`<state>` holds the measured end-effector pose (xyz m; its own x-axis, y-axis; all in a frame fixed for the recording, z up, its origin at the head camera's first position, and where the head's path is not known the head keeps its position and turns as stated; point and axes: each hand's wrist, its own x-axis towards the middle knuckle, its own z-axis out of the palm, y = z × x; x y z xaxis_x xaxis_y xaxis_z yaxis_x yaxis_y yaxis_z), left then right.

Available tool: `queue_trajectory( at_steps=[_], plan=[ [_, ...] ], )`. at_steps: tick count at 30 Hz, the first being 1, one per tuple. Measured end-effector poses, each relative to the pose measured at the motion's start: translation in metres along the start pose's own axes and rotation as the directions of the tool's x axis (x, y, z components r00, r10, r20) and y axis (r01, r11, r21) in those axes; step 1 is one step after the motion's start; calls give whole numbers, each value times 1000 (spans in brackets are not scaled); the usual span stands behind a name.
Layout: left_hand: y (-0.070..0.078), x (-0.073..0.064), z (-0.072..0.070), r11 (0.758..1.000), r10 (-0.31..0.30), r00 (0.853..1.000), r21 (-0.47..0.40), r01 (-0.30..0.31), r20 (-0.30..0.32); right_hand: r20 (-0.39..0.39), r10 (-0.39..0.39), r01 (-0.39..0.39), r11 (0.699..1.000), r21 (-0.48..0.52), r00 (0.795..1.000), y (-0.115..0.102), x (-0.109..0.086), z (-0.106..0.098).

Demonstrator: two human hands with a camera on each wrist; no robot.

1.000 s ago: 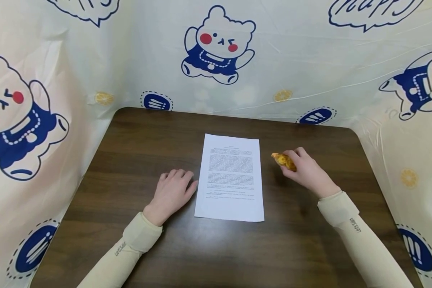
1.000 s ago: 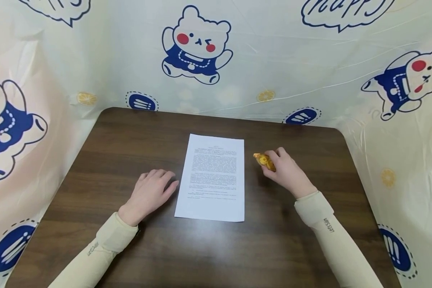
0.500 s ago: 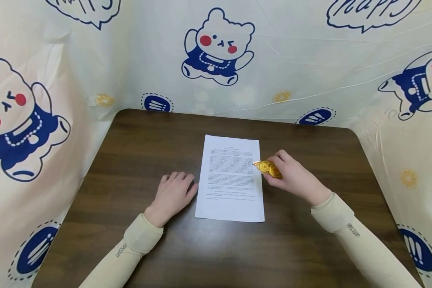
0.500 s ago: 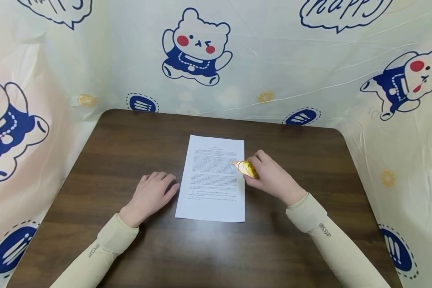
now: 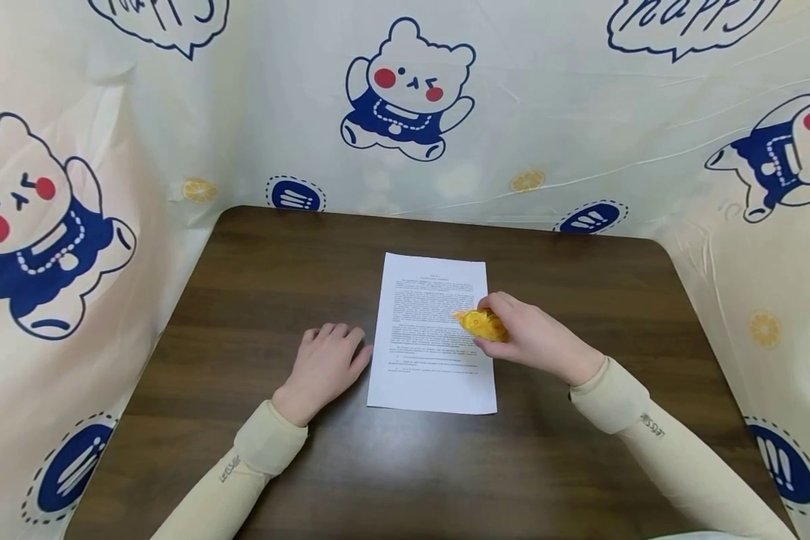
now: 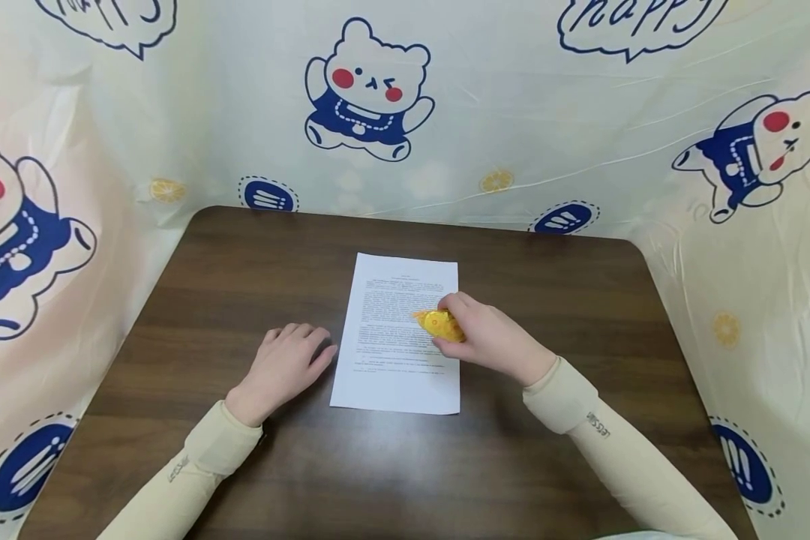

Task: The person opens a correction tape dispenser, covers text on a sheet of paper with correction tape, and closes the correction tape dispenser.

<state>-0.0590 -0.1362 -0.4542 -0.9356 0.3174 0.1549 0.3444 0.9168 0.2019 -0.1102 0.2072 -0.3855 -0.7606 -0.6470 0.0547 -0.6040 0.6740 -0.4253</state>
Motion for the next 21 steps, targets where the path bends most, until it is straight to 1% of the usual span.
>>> queue_trajectory(
  at_steps=[8,11,17,21],
  plan=[
    [-1,-1,1,1000,5,1000,3,-5,-12,-3,-7,8,999,41,1000,-5,2,5],
    [-1,-1,1,1000,1,1000,1,-1,-11,10,-4,3,998,63,1000,-6,4,5],
    [-1,-1,1,1000,-11,1000,-10,11,7,52,-2,-6,990,141,999,-9,7,5],
    [0,-2,0,1000,-17,1000,-7,17,9,44,-20,14,992,124,999,-9,8,6]
  ],
)
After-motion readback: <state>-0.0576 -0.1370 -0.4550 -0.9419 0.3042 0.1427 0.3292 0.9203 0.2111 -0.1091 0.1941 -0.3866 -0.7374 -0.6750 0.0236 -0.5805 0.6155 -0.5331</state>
